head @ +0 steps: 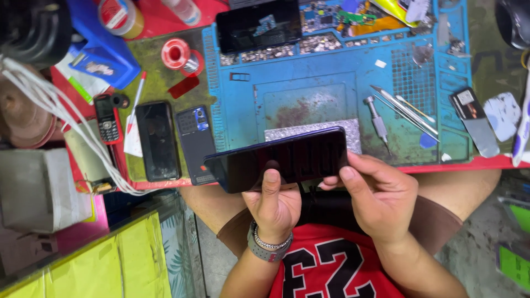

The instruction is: Technician repairing a mobile phone by unfastening and fastening internal screws and handling components at a repair station.

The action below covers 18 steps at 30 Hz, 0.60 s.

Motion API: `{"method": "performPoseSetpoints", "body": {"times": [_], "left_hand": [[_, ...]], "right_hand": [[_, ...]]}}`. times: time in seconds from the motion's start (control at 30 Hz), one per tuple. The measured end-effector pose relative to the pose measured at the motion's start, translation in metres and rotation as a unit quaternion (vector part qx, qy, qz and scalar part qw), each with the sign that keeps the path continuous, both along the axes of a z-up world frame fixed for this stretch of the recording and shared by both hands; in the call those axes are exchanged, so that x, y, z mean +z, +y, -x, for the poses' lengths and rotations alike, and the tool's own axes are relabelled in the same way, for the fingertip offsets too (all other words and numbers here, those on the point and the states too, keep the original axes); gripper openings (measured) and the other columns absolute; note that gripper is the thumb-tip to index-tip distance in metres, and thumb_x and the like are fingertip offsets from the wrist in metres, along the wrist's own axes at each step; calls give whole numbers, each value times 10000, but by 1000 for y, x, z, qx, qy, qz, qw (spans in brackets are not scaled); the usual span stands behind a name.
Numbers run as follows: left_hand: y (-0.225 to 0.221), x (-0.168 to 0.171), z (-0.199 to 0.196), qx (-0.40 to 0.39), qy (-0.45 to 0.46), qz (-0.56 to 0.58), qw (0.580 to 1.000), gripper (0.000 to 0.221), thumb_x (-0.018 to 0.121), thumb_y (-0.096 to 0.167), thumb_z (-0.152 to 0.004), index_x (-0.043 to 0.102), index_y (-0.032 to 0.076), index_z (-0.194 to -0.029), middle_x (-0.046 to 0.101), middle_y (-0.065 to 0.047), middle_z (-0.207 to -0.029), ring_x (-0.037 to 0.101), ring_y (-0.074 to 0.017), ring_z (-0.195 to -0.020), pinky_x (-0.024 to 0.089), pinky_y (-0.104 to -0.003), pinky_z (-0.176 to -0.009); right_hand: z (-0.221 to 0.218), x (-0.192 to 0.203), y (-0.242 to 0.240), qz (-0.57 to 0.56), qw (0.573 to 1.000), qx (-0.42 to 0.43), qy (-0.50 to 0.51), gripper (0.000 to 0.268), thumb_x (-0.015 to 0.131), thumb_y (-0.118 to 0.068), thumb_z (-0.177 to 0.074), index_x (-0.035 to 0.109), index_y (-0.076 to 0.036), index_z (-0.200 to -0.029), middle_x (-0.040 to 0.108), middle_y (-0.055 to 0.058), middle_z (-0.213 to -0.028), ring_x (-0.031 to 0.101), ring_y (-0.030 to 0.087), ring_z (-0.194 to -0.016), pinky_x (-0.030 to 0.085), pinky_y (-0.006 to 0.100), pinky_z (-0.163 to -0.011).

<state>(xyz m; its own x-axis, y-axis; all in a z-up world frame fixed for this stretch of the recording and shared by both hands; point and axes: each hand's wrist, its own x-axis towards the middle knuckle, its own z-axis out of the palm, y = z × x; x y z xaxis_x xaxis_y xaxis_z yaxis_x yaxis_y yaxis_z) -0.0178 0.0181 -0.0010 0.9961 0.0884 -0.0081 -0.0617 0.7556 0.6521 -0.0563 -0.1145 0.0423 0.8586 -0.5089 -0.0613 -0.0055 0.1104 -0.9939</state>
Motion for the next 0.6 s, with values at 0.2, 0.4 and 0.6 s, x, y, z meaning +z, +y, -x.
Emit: {"method": "performPoseSetpoints", "body": {"times": [0.2, 0.4, 0.6], "left_hand": [[25, -7, -7, -10, 59, 38, 998, 518, 607, -29, -1014, 458, 99, -1493, 623, -171, -1371, 615, -350, -1249, 530, -577, -1074], [81, 0, -13, 60, 30, 42, 997, 664, 638, -11, -998, 353, 150, -1576, 523, -195, -1494, 533, -441, -1350, 582, -674, -945], [107, 13, -15, 104, 38, 40, 993, 638, 668, 6, -981, 396, 108, -1550, 541, -195, -1481, 557, -454, -1325, 586, -689, -916]], "right_hand": [[-9, -1, -6, -37, 988, 150, -31, 407, 667, 37, -898, 621, 79, -1300, 766, 218, -992, 793, 278, -811, 720, 359, -790], [-106, -1, 0, 255, 959, 95, 77, 335, 766, -121, -967, 682, -76, -646, 666, 41, -568, 669, 96, -560, 553, 232, -620], [-315, -16, 27, 446, 798, 241, -325, 427, 684, 68, -1037, 597, -11, -1447, 714, 171, -1163, 669, 313, -1017, 557, 455, -923]]}}
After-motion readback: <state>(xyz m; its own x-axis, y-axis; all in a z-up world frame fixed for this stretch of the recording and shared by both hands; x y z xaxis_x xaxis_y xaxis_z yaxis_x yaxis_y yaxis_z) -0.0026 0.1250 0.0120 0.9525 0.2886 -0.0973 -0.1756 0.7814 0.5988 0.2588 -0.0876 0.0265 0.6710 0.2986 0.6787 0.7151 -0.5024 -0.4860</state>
